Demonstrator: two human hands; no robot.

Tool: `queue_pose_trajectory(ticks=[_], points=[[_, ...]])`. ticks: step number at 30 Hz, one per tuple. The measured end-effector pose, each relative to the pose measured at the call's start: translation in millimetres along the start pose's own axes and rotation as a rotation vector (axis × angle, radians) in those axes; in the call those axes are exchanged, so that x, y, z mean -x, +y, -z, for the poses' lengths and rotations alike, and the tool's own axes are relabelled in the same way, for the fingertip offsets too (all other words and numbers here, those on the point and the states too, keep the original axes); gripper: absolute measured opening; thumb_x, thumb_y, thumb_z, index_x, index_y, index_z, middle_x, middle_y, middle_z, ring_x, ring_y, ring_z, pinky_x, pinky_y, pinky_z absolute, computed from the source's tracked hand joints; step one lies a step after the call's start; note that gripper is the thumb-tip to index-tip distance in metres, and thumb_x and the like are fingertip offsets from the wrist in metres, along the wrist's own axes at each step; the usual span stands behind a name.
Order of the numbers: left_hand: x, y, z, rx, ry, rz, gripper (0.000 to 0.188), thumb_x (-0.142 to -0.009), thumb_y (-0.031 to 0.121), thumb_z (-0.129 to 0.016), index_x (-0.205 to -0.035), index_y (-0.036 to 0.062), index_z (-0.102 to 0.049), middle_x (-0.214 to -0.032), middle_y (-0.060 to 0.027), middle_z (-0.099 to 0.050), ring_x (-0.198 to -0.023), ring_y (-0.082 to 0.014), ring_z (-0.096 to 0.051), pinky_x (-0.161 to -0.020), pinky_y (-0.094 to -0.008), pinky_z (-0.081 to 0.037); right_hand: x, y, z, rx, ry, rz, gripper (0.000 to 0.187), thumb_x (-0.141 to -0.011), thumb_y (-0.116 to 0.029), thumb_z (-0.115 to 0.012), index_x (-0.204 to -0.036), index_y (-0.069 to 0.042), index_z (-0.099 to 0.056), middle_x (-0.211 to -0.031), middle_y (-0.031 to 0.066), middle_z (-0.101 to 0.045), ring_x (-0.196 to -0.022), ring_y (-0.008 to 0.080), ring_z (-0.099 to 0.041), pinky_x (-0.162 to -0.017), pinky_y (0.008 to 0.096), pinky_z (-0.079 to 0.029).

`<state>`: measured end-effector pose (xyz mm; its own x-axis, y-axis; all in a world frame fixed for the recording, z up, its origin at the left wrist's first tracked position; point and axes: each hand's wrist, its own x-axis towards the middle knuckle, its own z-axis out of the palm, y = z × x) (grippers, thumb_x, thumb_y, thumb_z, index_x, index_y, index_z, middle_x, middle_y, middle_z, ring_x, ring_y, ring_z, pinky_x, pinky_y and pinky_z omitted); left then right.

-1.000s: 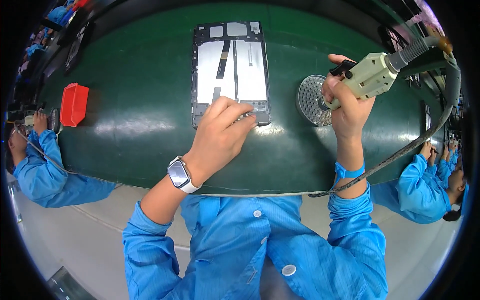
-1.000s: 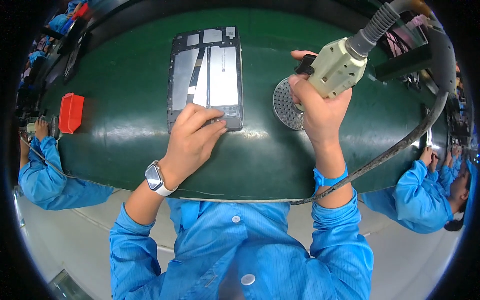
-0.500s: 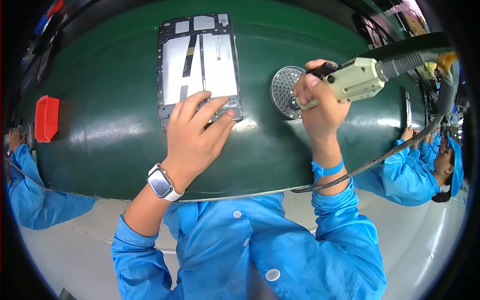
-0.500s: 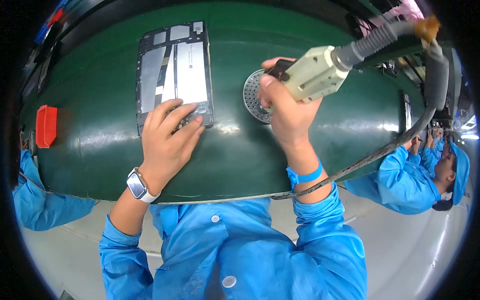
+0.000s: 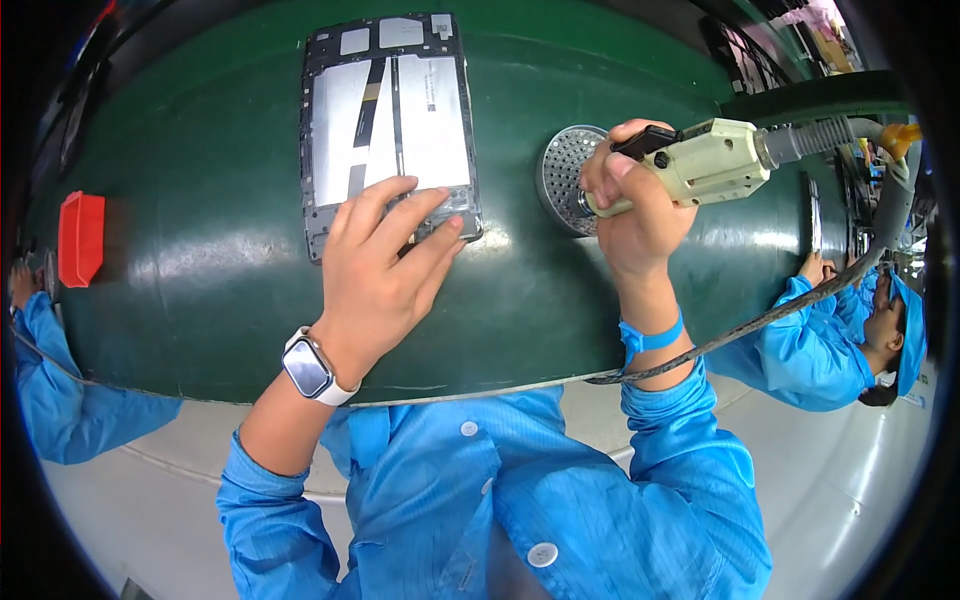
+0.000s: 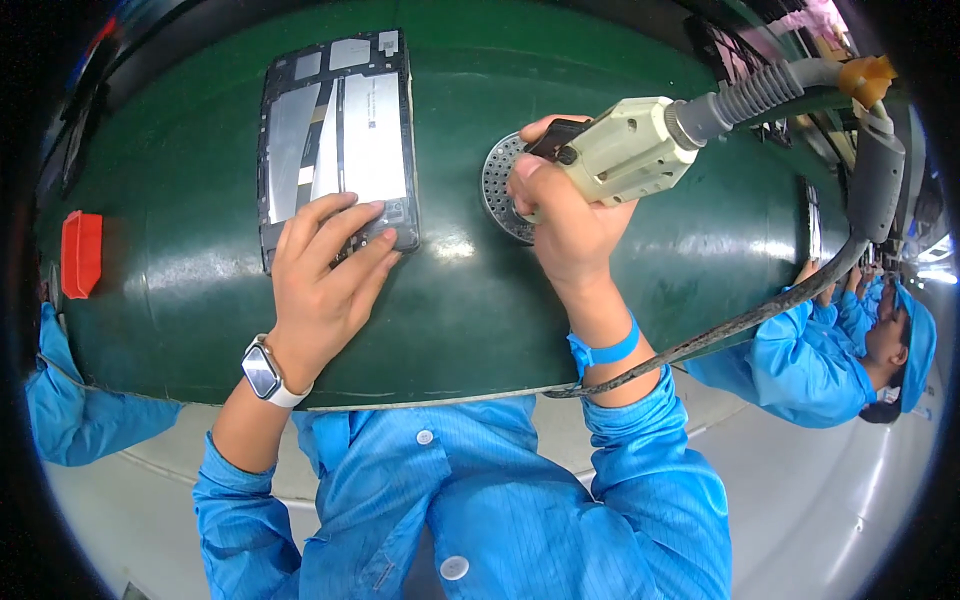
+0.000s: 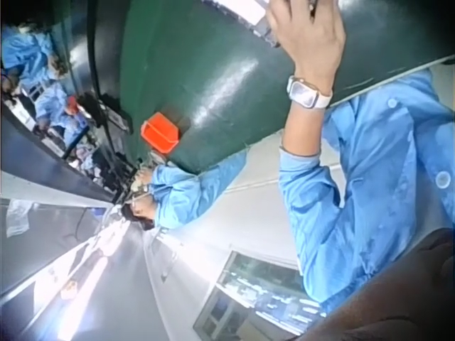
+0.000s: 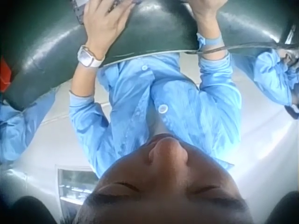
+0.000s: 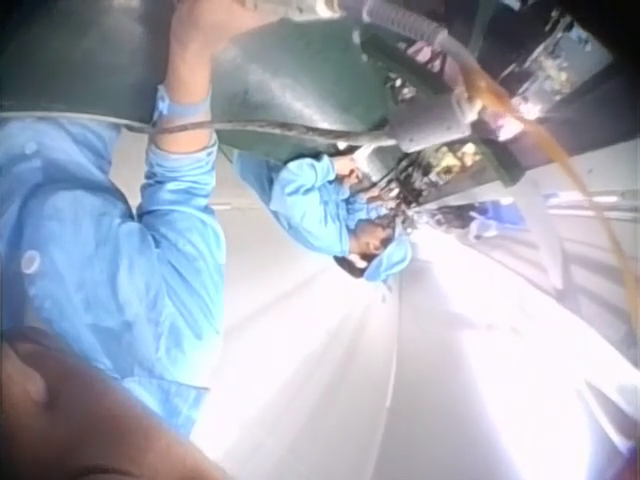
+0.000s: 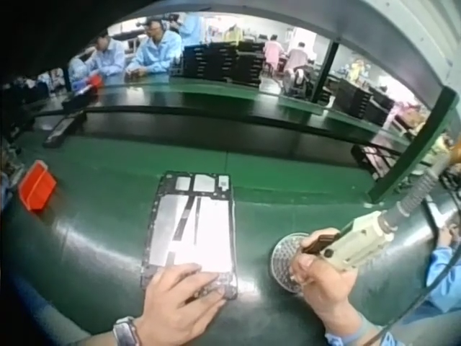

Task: The person assembles electronic components into tablet frames by securing them with screws using an electric screwdriver.

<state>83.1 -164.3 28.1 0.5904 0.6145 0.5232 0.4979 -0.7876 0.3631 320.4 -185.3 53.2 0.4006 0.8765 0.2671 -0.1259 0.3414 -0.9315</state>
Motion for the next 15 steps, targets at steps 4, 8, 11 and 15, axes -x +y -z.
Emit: queue_pose_trajectory(ticks=[4, 8, 11, 15], points=[[1.9, -0.4, -2.0, 0.004, 0.010, 0.000, 0.024, -0.074, 0.012, -0.079, -0.097, 0.0101, -0.073, -0.115, -0.0046, -0.065, -0.108, -0.0300, -0.057, -0.084, -0.0428, -0.048, -1.8, 1.7, 0.6, -0.105, -0.003, -0.003, 0.022, -0.078, 0.002, -0.060, -0.099, 0.005, -0.059, -0.067, 0.0077, -0.056, -0.052, 0.0138, -0.050, -0.051, 0.0282, -0.043], [2.3, -0.6, -2.8, 0.006, 0.018, -0.009, 0.023, -0.075, 0.011, -0.077, -0.098, 0.0074, -0.072, -0.116, -0.0052, -0.064, -0.107, -0.0303, -0.057, -0.083, -0.0421, -0.049, -3.6, 1.0, -0.6, -0.105, 0.000, -0.003, 0.021, -0.078, 0.002, -0.059, -0.099, 0.006, -0.058, -0.063, 0.0072, -0.052, -0.051, 0.0148, -0.048, -0.051, 0.0305, -0.043], [3.2, -0.1, -2.9, 0.039, 0.019, -0.009, 0.021, -0.077, 0.010, -0.074, -0.098, 0.0059, -0.071, -0.114, -0.0058, -0.063, -0.107, -0.0301, -0.057, -0.082, -0.0412, -0.050, -3.2, 3.2, 0.3, -0.099, -0.012, 0.000, 0.021, -0.079, 0.002, -0.057, -0.099, 0.006, -0.058, -0.062, 0.0072, -0.050, -0.051, 0.0153, -0.047, -0.052, 0.0316, -0.043], [3.5, -1.1, -2.4, 0.054, 0.026, -0.006, 0.020, -0.078, 0.009, -0.072, -0.098, 0.0053, -0.071, -0.113, -0.0069, -0.063, -0.107, -0.0298, -0.057, -0.081, -0.0406, -0.051, -3.1, 2.4, 0.3, -0.084, -0.020, 0.007, 0.022, -0.078, 0.003, -0.055, -0.100, 0.006, -0.058, -0.063, 0.0080, -0.051, -0.051, 0.0156, -0.046, -0.052, 0.0315, -0.043]])
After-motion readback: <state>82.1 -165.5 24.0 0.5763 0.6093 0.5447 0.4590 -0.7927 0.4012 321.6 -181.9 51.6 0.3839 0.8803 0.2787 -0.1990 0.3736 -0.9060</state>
